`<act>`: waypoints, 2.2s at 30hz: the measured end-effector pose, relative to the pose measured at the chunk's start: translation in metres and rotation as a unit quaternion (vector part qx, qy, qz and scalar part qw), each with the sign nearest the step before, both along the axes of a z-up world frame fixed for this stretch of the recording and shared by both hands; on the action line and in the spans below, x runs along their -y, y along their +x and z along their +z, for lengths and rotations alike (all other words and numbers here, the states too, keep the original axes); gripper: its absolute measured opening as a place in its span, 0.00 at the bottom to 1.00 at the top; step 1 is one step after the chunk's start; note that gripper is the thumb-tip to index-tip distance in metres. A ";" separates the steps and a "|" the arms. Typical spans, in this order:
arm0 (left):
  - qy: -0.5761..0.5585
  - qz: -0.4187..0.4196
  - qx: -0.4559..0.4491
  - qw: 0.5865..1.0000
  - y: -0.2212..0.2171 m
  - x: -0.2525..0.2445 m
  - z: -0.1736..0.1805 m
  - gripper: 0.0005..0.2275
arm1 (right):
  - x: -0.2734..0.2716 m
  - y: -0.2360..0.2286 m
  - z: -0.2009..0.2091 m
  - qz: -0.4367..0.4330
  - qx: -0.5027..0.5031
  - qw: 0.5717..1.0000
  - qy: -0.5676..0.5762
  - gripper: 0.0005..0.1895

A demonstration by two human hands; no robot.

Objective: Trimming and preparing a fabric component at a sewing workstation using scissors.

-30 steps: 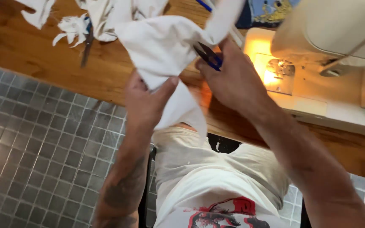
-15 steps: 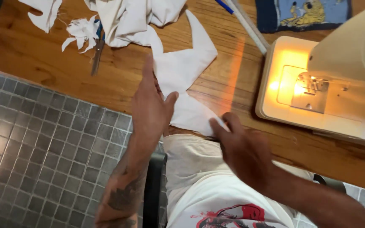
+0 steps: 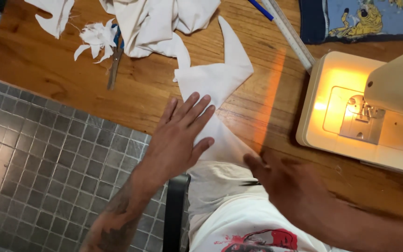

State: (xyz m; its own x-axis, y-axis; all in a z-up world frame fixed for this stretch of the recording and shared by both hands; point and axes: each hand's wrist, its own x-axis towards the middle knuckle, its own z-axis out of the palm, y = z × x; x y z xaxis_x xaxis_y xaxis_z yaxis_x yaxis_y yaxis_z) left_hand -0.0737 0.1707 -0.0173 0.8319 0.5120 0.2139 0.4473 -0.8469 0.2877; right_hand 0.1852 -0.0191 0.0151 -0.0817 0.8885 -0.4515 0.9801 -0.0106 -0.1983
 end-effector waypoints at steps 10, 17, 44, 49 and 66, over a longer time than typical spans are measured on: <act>0.009 0.013 0.002 1.000 -0.002 0.004 0.011 0.30 | 0.000 -0.025 -0.005 0.114 0.167 0.912 0.358 0.29; 0.026 0.019 -0.006 0.999 -0.001 0.008 0.004 0.30 | -0.023 -0.055 -0.036 0.123 0.020 0.922 0.366 0.25; 0.035 -0.026 0.009 0.999 -0.005 0.006 0.001 0.42 | 0.127 0.062 -0.086 -0.273 0.082 0.919 0.273 0.44; 0.020 -0.041 -0.013 0.999 -0.010 0.005 -0.001 0.41 | 0.158 0.102 -0.091 -0.289 0.134 0.915 0.249 0.42; 0.019 -0.039 -0.015 0.999 -0.007 0.002 0.008 0.41 | 0.192 0.152 -0.096 -0.247 0.124 0.853 0.442 0.22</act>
